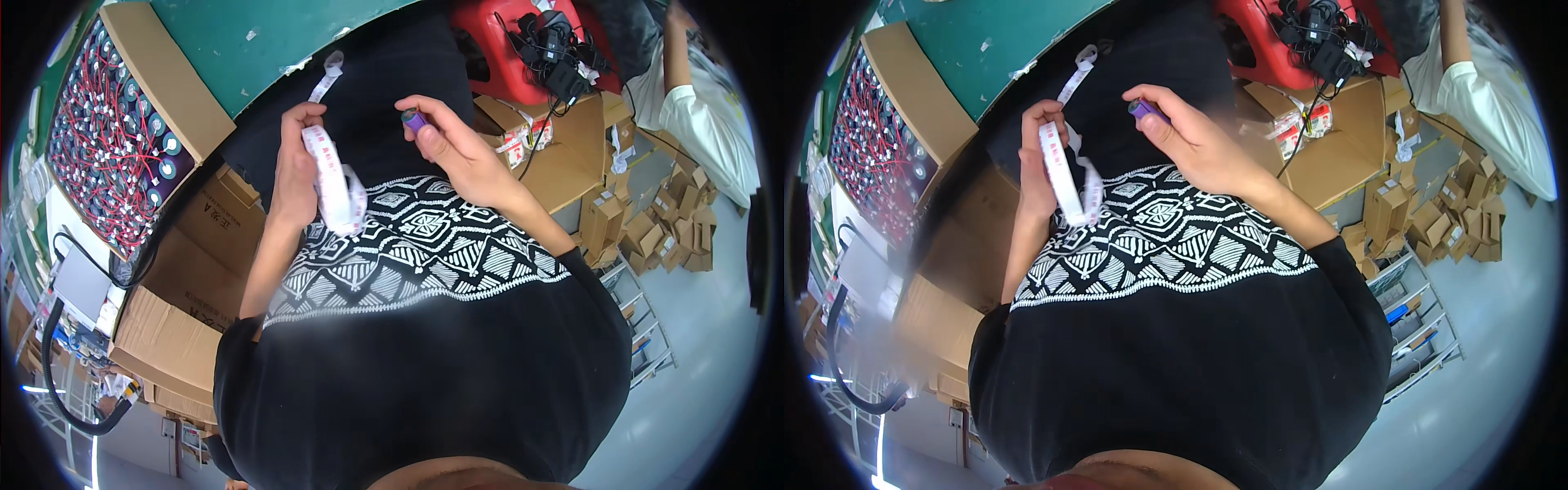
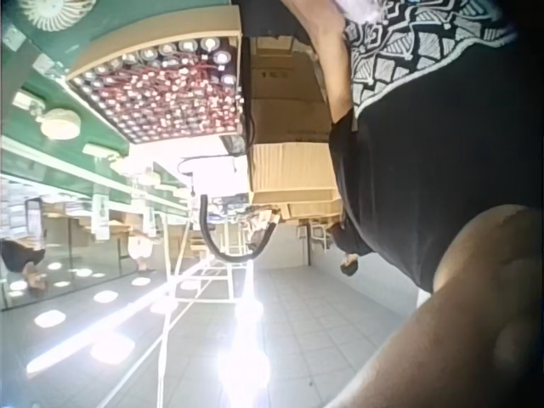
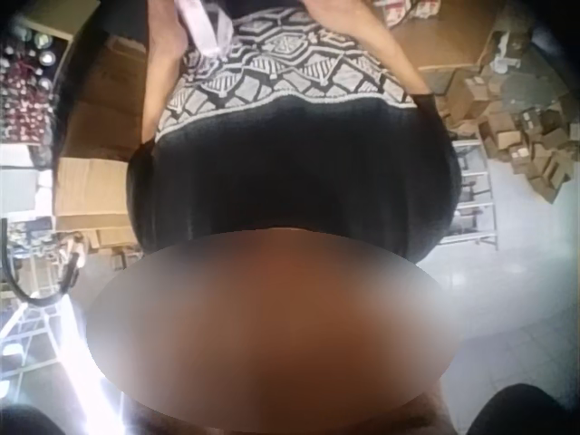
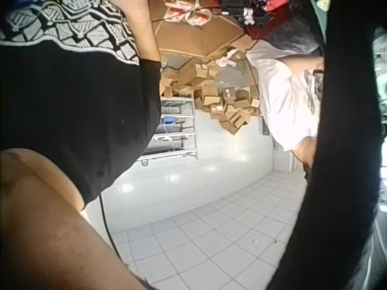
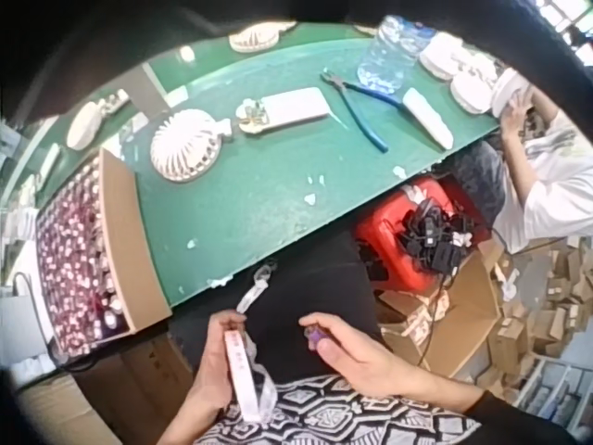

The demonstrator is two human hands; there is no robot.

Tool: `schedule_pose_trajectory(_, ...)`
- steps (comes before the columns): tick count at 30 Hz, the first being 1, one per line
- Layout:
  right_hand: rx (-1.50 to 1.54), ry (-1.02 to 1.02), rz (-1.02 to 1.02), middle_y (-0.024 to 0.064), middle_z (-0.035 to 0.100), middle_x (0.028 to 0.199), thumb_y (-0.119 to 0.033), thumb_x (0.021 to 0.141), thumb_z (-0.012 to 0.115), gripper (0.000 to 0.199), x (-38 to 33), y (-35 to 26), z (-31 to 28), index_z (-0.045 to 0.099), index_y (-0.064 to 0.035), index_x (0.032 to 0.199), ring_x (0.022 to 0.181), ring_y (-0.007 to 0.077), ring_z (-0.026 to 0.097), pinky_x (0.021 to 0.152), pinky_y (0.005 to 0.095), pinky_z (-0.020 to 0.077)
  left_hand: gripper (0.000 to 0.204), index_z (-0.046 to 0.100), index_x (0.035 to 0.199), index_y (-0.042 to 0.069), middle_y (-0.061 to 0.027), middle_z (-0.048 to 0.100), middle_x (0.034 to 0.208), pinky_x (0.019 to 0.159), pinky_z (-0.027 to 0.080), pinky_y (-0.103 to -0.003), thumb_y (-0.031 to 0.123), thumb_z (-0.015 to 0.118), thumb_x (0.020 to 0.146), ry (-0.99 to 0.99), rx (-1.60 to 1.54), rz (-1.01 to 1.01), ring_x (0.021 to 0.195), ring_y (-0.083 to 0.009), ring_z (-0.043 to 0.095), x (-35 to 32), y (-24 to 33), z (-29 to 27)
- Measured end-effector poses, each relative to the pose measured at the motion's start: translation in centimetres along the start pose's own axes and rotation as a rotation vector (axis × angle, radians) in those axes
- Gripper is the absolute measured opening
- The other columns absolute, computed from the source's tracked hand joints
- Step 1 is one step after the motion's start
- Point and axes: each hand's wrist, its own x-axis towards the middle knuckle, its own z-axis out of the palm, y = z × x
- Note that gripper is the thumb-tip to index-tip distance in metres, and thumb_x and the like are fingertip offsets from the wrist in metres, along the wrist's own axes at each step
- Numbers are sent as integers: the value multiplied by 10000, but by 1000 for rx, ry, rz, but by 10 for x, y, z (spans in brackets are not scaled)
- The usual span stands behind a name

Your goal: Assembling components of small portable fans at a factory workbench.

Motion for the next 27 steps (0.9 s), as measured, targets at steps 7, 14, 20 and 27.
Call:
schedule_pose_trajectory(7, -266, -16, -140, 64, 633, 985, -239, 1088, 552, 345, 3, -19, -5, 641, -10, 1331, 868, 151, 594, 791, 267, 474, 1389, 233, 1562, -2, -220, 353, 1438, 1170, 305, -423, 625, 923, 532, -286, 132, 1, 1376, -342, 396, -20, 26, -9)
schedule_pose_trajectory(14, -252, 9, -179, 72, 636, 975, -228, 1085, 555, 341, 4, -23, -4, 648, -10, 1331, 862, 162, 601, 788, 275, 482, 1599, 20, 1627, 25, -265, 229, 1580, 1207, 272, -472, 451, 1012, 447, -552, 179, -8, 1467, -386, 331, -23, 23, -26)
schedule_pose_trajectory(20, -244, 19, -150, 99, 663, 951, -232, 1063, 595, 323, 8, -31, -10, 664, -26, 1302, 871, 204, 666, 795, 286, 519, 1578, -50, 1633, 35, -251, 151, 1660, 1198, 311, -478, 314, 1012, 501, -650, 60, -151, 1483, -363, 349, -21, 20, -31)
schedule_pose_trajectory(27, -374, -22, -200, 118, 693, 974, -174, 1030, 629, 266, 3, -35, 4, 684, -5, 1227, 861, 228, 681, 777, 333, 532, 1389, 78, 1620, 31, -323, 248, 1498, 1144, 379, -526, 152, 952, 547, -58, 564, 17, 1384, -516, 342, -15, 37, 18)
